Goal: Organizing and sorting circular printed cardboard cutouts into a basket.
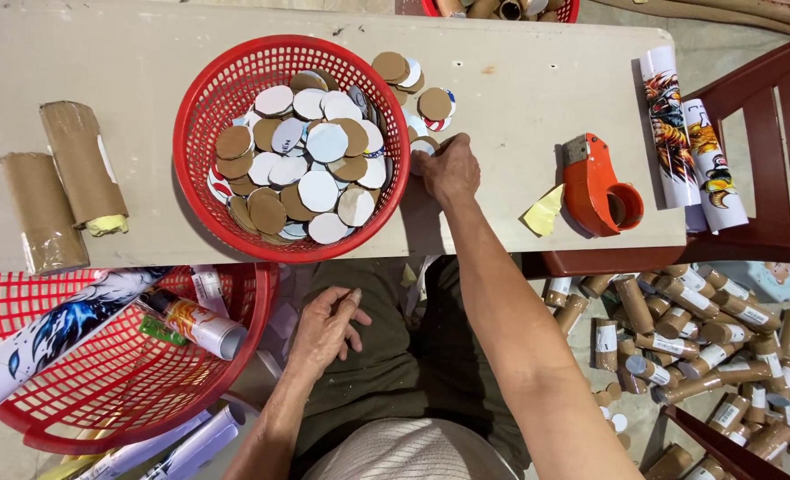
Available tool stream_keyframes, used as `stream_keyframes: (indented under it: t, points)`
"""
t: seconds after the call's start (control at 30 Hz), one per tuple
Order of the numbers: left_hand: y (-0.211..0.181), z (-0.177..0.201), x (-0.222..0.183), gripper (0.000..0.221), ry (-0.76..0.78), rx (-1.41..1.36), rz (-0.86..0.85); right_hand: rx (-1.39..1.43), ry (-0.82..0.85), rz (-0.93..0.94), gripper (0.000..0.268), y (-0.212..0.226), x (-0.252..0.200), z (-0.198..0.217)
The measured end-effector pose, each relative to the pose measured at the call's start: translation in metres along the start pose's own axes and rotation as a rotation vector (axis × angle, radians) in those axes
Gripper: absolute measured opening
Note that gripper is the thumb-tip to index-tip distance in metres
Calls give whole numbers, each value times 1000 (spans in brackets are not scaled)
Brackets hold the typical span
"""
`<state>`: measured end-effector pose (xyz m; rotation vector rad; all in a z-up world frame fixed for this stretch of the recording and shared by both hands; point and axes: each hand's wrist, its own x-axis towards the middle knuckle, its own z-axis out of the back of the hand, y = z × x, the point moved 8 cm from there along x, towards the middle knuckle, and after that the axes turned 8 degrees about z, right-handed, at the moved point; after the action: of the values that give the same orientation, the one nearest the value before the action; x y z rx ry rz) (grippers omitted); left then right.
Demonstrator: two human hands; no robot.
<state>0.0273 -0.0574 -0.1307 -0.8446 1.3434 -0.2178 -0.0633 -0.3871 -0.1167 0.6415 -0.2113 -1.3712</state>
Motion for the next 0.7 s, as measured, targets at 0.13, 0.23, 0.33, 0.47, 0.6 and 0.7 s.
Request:
stream_keyframes:
  t: [0.13, 0.23, 0.33, 0.47, 0.6, 0.7]
  points:
    - [5, 0, 2, 37, 19, -47, -2, 105, -78, 100, 52, -8, -8, 4]
    - [4, 0, 3, 36, 30, -88, -21, 151, -186, 252, 57, -1, -35, 38]
    - [3, 1, 0, 36, 30, -77, -13, -27, -375, 524, 21, 2, -64, 60]
    - [1, -2, 0, 38, 34, -39, -34, -185, -323, 619, 36, -15, -72, 53]
    - [-18, -9, -19, 49, 67, -73, -20, 294, -192, 438, 41, -4, -101, 68]
    - [-29, -30, -26, 63, 298, -361, -105, 651, 154, 236, 44, 16, -162, 61]
